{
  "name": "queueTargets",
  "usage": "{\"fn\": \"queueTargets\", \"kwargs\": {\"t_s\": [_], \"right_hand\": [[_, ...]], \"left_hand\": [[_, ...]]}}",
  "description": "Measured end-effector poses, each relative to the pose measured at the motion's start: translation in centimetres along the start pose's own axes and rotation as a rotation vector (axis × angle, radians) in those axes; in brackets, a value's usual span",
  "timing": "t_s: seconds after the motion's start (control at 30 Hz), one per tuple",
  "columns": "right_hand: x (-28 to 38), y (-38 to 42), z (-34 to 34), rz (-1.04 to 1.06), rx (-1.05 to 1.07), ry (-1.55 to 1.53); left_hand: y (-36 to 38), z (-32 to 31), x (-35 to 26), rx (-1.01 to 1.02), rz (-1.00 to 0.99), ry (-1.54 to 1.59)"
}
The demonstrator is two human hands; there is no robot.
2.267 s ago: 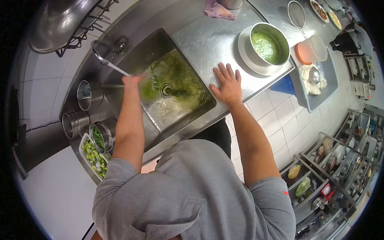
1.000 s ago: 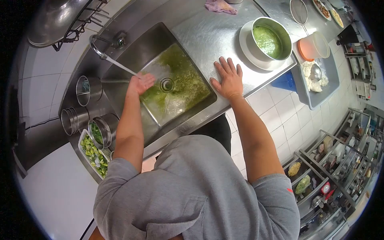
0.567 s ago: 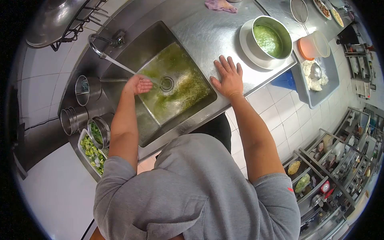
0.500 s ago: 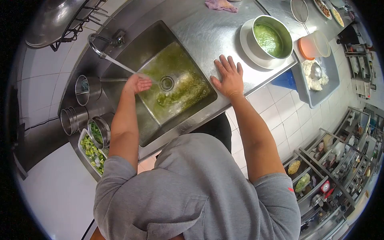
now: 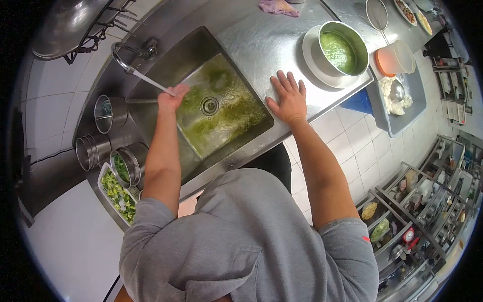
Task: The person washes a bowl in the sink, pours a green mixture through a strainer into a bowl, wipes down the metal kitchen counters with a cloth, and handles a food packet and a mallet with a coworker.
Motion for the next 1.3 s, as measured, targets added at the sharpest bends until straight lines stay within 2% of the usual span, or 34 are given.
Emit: {"fn": "queueTargets", "kwargs": {"t_s": [0.07, 0.13, 0.17, 0.23, 0.27, 0.33, 0.37, 0.43, 0.47, 0.53, 0.67, 0.73, 0.77, 0.83, 0.87, 0.93, 1.03, 1.07, 1.13, 1.27, 1.3], "right_hand": [[0.0, 0.1, 0.1, -0.002, 0.0, -0.006], [0.0, 0.1, 0.1, -0.003, 0.001, -0.006], [0.0, 0.1, 0.1, -0.005, 0.002, -0.007], [0.0, 0.0, 0.0, -0.007, 0.003, -0.008], [0.0, 0.1, 0.0, -0.011, 0.006, -0.006], [-0.1, 0.1, 0.0, -0.012, 0.006, -0.009], [-0.1, 0.1, 0.0, -0.011, 0.009, -0.011], [-0.2, 0.1, 0.0, -0.014, 0.007, -0.015], [-0.2, 0.1, -0.1, -0.013, 0.006, -0.02], [-0.3, 0.1, 0.0, -0.015, 0.001, -0.022], [-0.3, 0.1, -0.1, -0.013, 0.009, -0.012], [-0.2, 0.1, -0.1, -0.013, 0.01, -0.01], [-0.2, 0.2, -0.1, -0.015, 0.012, -0.006], [-0.3, 0.2, -0.2, -0.016, 0.007, -0.007], [-0.3, 0.2, -0.2, -0.017, 0.006, -0.006], [-0.3, 0.2, -0.1, -0.019, 0.002, -0.01], [-0.4, 0.1, 0.2, -0.021, 0.001, -0.016], [-0.3, 0.2, 0.2, -0.015, 0.001, -0.022], [-0.5, 0.3, -0.1, -0.015, -0.001, -0.026], [-0.5, 0.2, 0.0, -0.009, -0.012, -0.03], [-0.6, 0.1, 0.1, -0.012, -0.015, -0.03]], "left_hand": [[-0.3, -0.8, 0.0, 0.076, 0.021, 0.082], [3.8, -4.3, 0.6, -0.031, -0.091, 0.088], [2.5, -3.4, 0.1, -0.031, -0.092, 0.087], [-2.0, -0.9, -0.1, 0.098, 0.07, 0.09], [-2.6, -0.2, 0.4, 0.099, 0.07, 0.088], [-3.0, 2.3, 0.7, -0.193, -0.046, -0.218], [-2.9, 2.5, 1.0, -0.191, -0.044, -0.221], [-1.8, 4.5, 0.7, -0.374, -0.046, -0.633], [-1.3, 4.7, 0.7, -0.374, -0.046, -0.636], [-0.9, 3.7, 0.8, -0.225, -0.101, -0.312], [-2.8, 3.6, -0.6, -0.239, -0.063, -0.392], [-7.0, 4.3, -2.4, -0.144, -0.189, -0.382], [-5.9, 3.3, -2.4, -0.144, -0.191, -0.383], [-0.1, 0.1, -0.6, -0.356, -0.035, -0.263], [2.1, -1.2, 0.2, -0.354, -0.036, -0.266], [4.7, -3.6, 1.0, -0.241, -0.156, 0.013], [1.1, -1.7, 0.5, -0.214, -0.127, 0.123], [2.0, -2.2, 0.9, -0.218, -0.123, 0.118], [4.8, -5.0, 0.7, -0.124, -0.265, 0.157], [1.8, -3.9, -1.0, -0.044, -0.303, 0.126], [2.0, -4.1, -1.3, 0.004, -0.37, 0.018]]}}
Point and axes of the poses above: each hand's wrist, its own y-axis away from the middle knuckle, its own z-axis out of the back of the hand, x = y × z, the point moved 7 cm from there along -y, towards the middle knuckle, and after that the axes turned 1 degree about -z, right-handed, at the moved point
